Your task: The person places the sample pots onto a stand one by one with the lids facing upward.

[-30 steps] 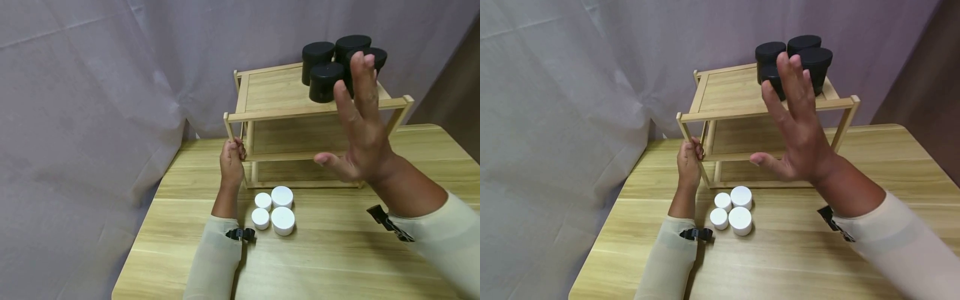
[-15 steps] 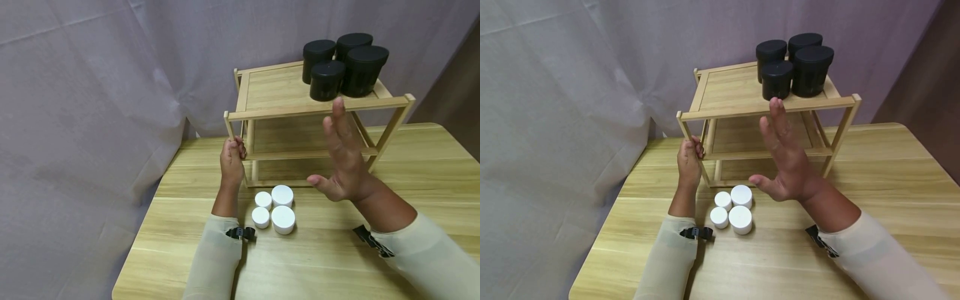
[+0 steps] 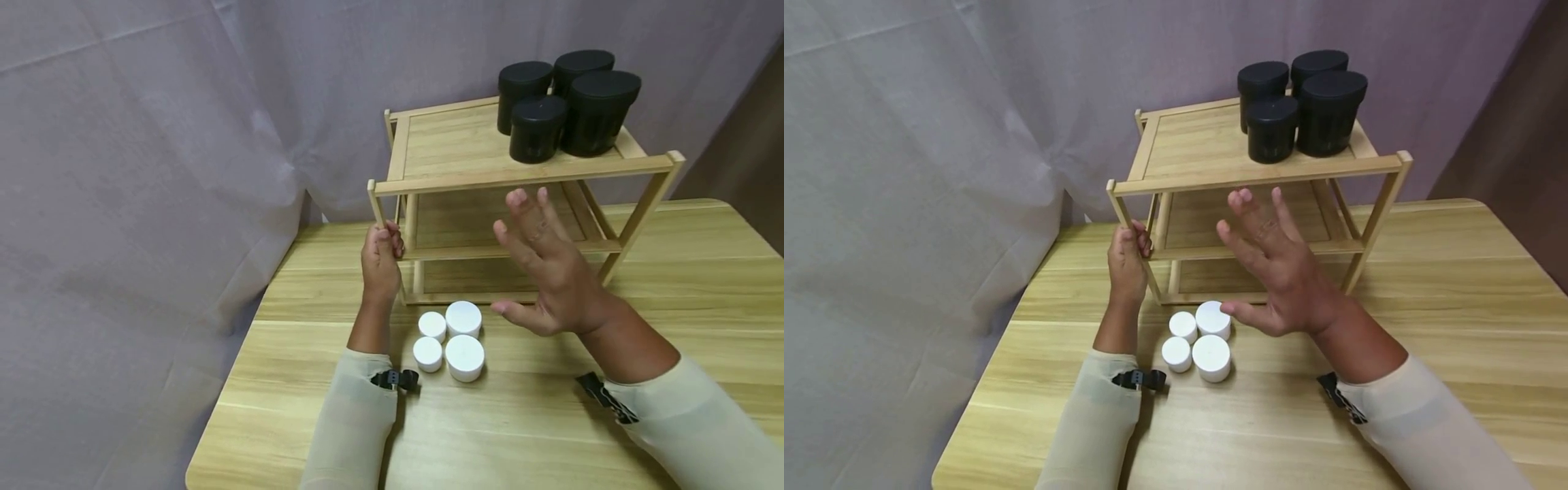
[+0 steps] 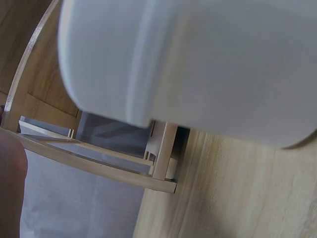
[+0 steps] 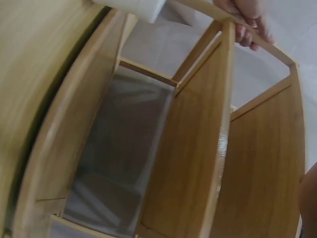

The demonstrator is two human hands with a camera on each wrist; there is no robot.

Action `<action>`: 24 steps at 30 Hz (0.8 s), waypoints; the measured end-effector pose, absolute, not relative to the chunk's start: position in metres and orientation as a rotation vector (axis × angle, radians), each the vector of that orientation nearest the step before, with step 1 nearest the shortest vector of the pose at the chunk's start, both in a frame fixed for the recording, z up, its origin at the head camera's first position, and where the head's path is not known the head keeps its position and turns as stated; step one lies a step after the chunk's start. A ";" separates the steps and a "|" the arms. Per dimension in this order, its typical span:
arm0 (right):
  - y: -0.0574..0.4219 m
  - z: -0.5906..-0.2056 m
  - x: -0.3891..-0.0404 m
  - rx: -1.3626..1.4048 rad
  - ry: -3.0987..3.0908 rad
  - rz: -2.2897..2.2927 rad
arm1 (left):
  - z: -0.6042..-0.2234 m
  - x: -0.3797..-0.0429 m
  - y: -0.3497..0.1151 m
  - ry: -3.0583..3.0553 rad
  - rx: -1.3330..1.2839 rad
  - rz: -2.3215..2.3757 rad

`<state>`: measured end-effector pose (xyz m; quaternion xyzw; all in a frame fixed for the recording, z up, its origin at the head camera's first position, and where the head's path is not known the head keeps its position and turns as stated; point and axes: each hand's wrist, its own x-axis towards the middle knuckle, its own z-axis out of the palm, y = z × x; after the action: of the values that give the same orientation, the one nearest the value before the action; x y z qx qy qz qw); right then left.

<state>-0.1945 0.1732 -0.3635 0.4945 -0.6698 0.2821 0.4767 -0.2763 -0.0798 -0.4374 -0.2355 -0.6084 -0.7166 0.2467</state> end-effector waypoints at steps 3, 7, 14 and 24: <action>0.177 -0.370 -0.196 1.237 -1.684 0.623 | -0.437 -0.276 -0.080 -1.671 -0.641 -1.947; 0.179 -0.379 -0.199 1.276 -1.736 0.579 | -0.437 -0.277 -0.080 -1.669 -0.633 -1.948; 0.188 -0.394 -0.201 1.283 -1.858 0.553 | -0.438 -0.276 -0.078 -1.673 -0.628 -1.947; 0.198 -0.408 -0.200 1.278 -2.132 0.465 | -0.435 -0.275 -0.079 -1.671 -0.624 -1.950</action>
<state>-0.2000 0.1983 -0.4077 0.4819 -0.8038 0.1753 0.3016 -0.2747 -0.0791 -0.4352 -0.2287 -0.6127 -0.7150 0.2471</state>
